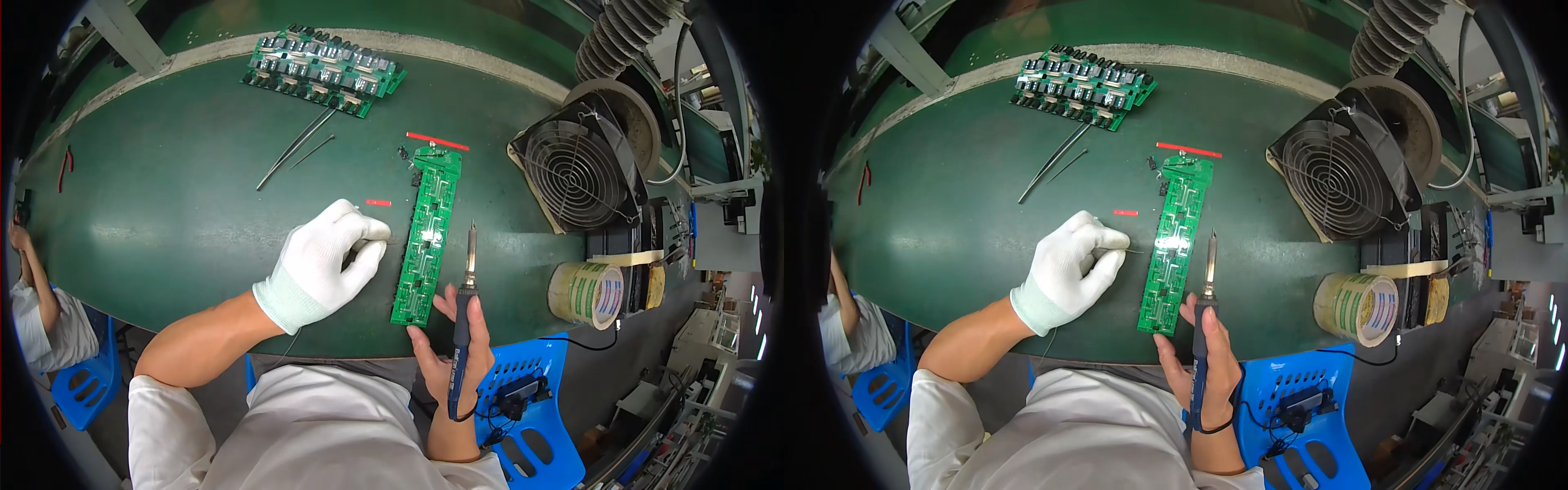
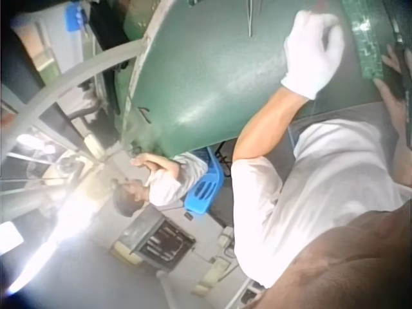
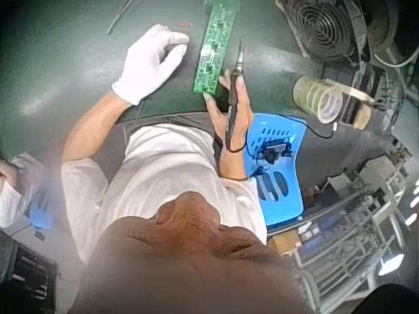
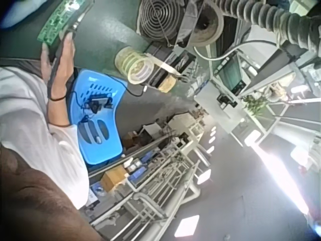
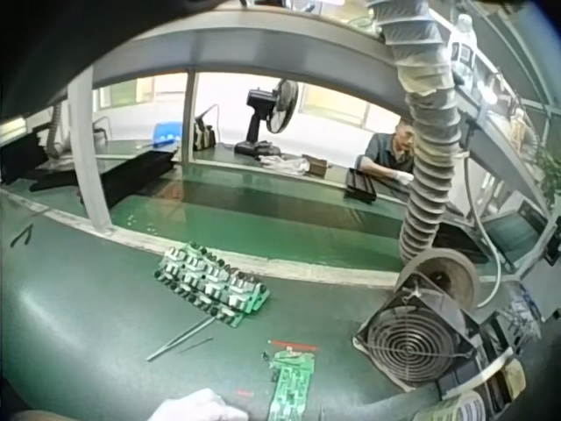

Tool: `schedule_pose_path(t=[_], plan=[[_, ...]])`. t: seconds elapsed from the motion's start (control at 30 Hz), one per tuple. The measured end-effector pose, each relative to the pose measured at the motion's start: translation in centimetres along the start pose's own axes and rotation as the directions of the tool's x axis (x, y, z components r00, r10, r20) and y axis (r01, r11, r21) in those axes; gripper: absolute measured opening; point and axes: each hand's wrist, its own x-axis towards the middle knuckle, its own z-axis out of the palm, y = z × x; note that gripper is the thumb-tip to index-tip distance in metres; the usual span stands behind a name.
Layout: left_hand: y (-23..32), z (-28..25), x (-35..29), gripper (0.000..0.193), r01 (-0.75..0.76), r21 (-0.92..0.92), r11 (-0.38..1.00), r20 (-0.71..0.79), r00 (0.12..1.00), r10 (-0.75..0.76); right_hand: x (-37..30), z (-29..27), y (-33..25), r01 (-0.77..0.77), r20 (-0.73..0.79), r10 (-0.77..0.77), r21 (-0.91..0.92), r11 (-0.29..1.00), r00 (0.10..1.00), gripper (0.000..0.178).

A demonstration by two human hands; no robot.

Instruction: Soldering components onto a printed circuit board at an industrial workstation.

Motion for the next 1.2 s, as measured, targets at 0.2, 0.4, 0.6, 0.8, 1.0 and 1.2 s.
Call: schedule_pose_path(t=[0.2,0.4,0.6,0.8,1.0,1.2], plan=[[-0.4,-0.2,0.4,0.011,0.102,0.0,0.995,0.054,0.993,-0.101,-0.1,0.1,0.7,-0.019,-0.013,0.02,0.066,0.998,1.0,0.098],[-1.4,0.4,1.1,0.011,0.081,-0.068,0.994,-0.011,0.997,-0.082,-0.5,0.1,1.1,-0.028,-0.018,0.03,0.086,0.996,0.999,0.1],[-1.2,-0.2,1.3,0.012,0.027,-0.028,0.999,0.006,1.0,-0.027,-0.5,0.0,1.0,-0.038,-0.016,0.04,0.088,0.995,0.999,0.101],[-0.6,-0.5,0.6,0.014,-0.012,0.075,0.997,0.068,0.998,0.006,0.1,0.1,0.7,-0.03,-0.01,0.032,0.106,0.994,0.999,0.097],[-0.1,-0.2,0.0,0.016,-0.077,0.017,0.997,0.017,0.997,0.076,-0.5,-0.4,0.6,-0.118,-0.089,0.153,0.317,0.941,0.984,0.083],[0.1,-0.3,-0.3,0.019,-0.088,-0.008,0.996,0.045,0.995,0.088,-1.3,-2.0,-0.9,-0.168,-0.248,0.251,0.313,0.935,0.936,0.06]])
